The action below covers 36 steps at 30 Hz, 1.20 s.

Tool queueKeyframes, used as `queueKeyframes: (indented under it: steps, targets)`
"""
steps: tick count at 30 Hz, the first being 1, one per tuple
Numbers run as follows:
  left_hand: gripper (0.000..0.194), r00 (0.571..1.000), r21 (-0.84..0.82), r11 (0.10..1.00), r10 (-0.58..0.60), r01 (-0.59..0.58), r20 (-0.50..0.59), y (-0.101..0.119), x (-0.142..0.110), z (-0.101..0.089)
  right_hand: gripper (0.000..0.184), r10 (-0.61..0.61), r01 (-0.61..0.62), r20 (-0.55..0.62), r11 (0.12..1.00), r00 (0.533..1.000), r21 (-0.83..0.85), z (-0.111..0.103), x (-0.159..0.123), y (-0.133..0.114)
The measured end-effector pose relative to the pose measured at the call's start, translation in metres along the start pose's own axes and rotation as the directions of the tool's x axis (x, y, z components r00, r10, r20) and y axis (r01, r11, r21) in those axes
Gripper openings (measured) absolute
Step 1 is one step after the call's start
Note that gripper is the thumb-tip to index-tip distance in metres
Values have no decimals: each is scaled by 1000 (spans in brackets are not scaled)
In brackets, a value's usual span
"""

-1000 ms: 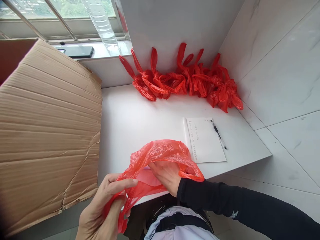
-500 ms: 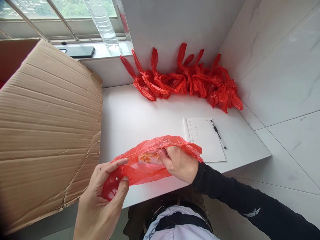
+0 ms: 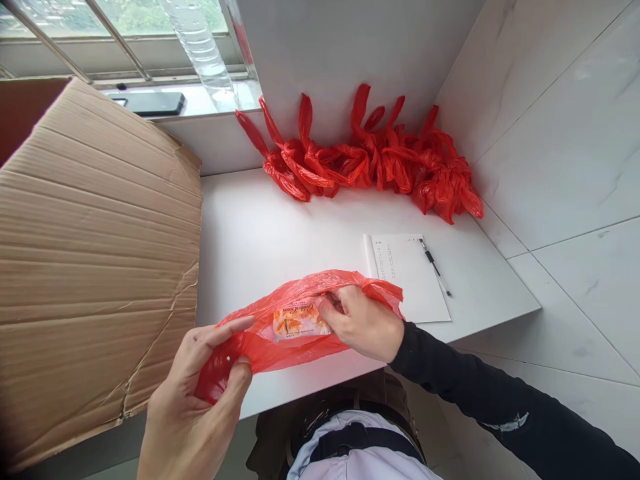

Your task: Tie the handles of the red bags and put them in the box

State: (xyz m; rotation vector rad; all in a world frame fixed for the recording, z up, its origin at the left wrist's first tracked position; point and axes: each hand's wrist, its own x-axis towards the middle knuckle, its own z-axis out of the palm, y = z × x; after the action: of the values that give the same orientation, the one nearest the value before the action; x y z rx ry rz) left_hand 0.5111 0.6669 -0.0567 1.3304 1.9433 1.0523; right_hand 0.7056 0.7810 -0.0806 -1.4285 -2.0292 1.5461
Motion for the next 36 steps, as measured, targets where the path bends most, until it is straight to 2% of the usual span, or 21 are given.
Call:
queueKeyframes:
  steps: [8, 13, 17, 22, 25, 29, 33, 36]
  targets:
    - [32, 1000, 8, 1000, -18, 18, 8, -3, -2, -1, 28, -25, 25, 6, 998, 1000, 64, 1, 0, -2]
    - [30, 999, -34, 998, -55, 55, 5, 1, -1, -2, 24, 14, -20, 38, 985, 999, 170, 3, 1, 0]
    - [29, 994, -89, 990, -108, 106, -22, 5, -1, 0, 23, 26, -61, 106, 939, 994, 339, 7, 1, 4]
    - [26, 997, -124, 991, -58, 50, -59, 5, -1, 2, 31, 86, -148, 151, 868, 985, 473, 14, 2, 9]
    - [26, 996, -123, 991, -58, 50, -69, 5, -1, 4, 39, 98, -194, 193, 788, 976, 584, 14, -1, 7]
    - [25, 998, -113, 993, -41, 35, -45, 6, -3, 6, 36, 116, -287, 275, 602, 955, 745, 12, -11, 1]
    - [26, 1000, -64, 998, 7, -6, 19, 7, -6, 11, 37, 137, -326, 296, 410, 945, 852, 18, -19, -3]
    - [28, 997, -36, 999, -6, 9, 74, 6, -5, 15, 38, 143, -355, 325, 320, 935, 879, 26, -24, -3]
